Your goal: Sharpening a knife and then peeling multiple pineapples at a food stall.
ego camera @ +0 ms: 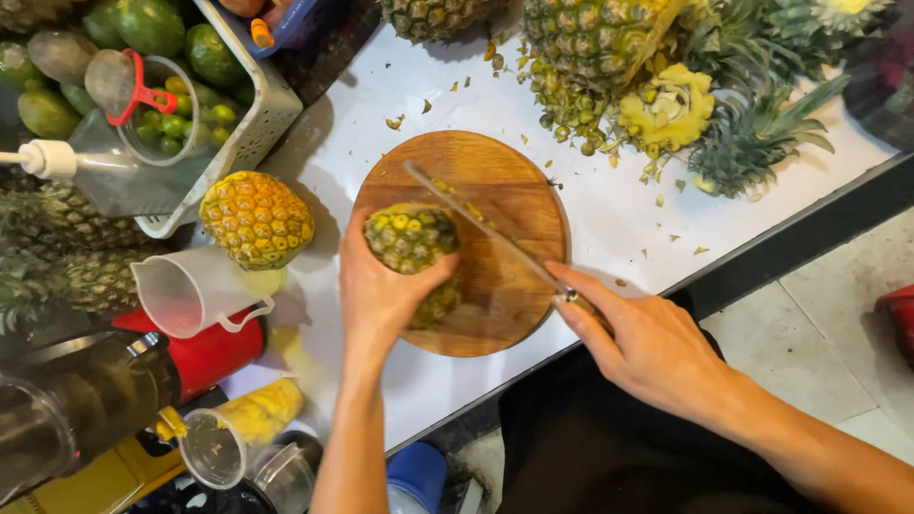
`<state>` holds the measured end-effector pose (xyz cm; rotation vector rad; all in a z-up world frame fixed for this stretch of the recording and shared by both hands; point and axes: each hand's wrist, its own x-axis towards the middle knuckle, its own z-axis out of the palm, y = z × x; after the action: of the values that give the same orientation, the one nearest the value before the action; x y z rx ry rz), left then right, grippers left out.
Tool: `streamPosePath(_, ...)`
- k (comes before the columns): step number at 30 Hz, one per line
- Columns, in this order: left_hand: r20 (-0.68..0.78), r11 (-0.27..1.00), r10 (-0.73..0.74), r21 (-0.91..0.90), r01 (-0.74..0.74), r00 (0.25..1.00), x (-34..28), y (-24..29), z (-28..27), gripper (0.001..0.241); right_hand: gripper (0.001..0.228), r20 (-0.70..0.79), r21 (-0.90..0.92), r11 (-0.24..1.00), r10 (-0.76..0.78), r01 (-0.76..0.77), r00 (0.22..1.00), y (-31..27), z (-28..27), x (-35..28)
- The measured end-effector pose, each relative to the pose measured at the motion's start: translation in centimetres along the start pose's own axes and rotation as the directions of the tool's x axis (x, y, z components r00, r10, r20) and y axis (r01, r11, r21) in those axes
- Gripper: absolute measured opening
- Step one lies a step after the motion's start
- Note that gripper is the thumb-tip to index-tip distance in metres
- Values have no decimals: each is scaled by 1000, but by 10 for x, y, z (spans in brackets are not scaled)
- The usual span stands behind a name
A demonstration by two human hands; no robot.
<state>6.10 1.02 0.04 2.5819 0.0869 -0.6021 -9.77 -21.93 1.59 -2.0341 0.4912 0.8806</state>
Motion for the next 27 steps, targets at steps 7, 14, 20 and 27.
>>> streamPosePath(7, -169, 984, 168, 82, -156, 971, -27, 26, 43, 114, 55, -183, -135, 983, -150, 126, 971, 22, 14, -11)
streamPosePath(14, -155, 988, 154, 58, -146, 976, -26, 22, 42, 109, 55, -87, -197, 980, -38, 20, 995, 39, 15, -27)
streamPosePath(20, -143, 982, 187, 43, -183, 972, -29, 20, 40, 111, 53, -162, -113, 963, -262, 245, 951, 2, 8, 18)
streamPosePath(27, -56, 980, 196, -4, -197, 979, -22, 16, 32, 104, 55, -63, -191, 979, -82, 68, 995, 30, 17, 1)
